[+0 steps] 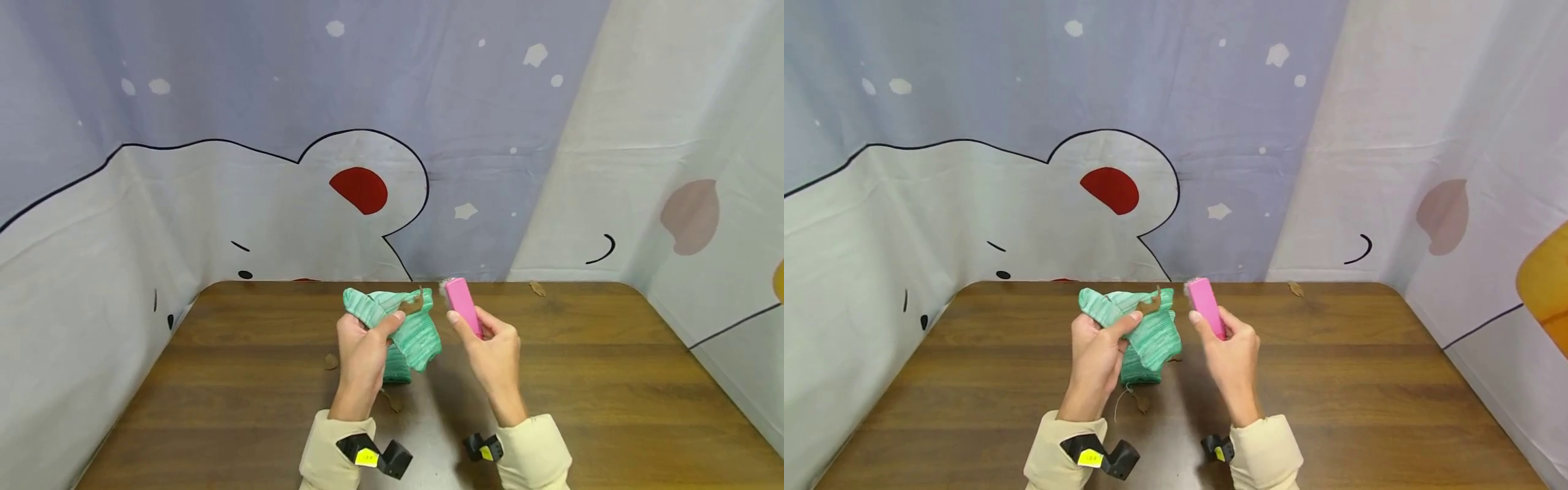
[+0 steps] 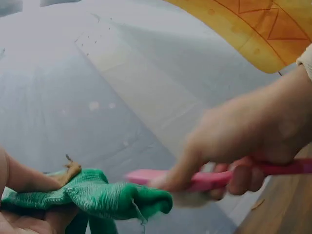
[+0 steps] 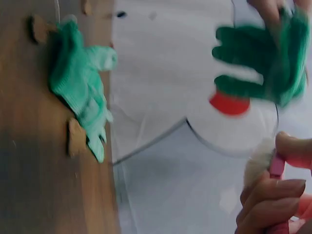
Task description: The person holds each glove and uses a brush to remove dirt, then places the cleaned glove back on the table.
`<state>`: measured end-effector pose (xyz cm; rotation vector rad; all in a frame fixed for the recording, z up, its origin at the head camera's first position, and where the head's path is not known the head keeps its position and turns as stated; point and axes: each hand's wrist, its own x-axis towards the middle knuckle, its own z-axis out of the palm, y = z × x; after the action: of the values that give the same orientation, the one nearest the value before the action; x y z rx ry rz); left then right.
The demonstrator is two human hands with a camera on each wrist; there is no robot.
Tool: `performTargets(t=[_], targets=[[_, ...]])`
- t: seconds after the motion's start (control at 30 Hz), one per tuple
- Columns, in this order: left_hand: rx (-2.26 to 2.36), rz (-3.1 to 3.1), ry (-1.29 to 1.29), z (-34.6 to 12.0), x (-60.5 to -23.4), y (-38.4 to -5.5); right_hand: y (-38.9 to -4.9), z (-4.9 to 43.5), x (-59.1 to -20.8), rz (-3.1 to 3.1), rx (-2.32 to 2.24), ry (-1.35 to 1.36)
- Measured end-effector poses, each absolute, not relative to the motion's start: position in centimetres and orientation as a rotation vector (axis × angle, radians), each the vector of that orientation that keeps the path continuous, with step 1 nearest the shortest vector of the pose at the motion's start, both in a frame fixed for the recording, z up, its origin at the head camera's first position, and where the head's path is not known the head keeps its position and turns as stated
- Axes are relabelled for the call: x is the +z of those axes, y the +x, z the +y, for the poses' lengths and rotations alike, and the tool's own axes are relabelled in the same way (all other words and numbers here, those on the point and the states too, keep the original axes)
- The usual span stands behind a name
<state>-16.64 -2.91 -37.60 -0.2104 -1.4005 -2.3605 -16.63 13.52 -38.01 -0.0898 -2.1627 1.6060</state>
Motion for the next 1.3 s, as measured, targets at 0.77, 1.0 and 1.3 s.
performTargets(t=[0.77, 1.0, 1.3], targets=[[-2.365, -1.51, 0.128, -2.9, -35.5, -15.9, -14.3, 10.8, -36.4, -2.194, 1.711, 0.271], [-2.377, -1.504, 0.11, -3.1, -35.5, -15.9, -14.4, 10.2, -36.7, -2.276, 1.681, 0.283], [-2.354, -1.558, 0.091, -2.9, -37.8, -17.2, -13.5, 10.0, -34.5, -2.315, 1.674, 0.111]])
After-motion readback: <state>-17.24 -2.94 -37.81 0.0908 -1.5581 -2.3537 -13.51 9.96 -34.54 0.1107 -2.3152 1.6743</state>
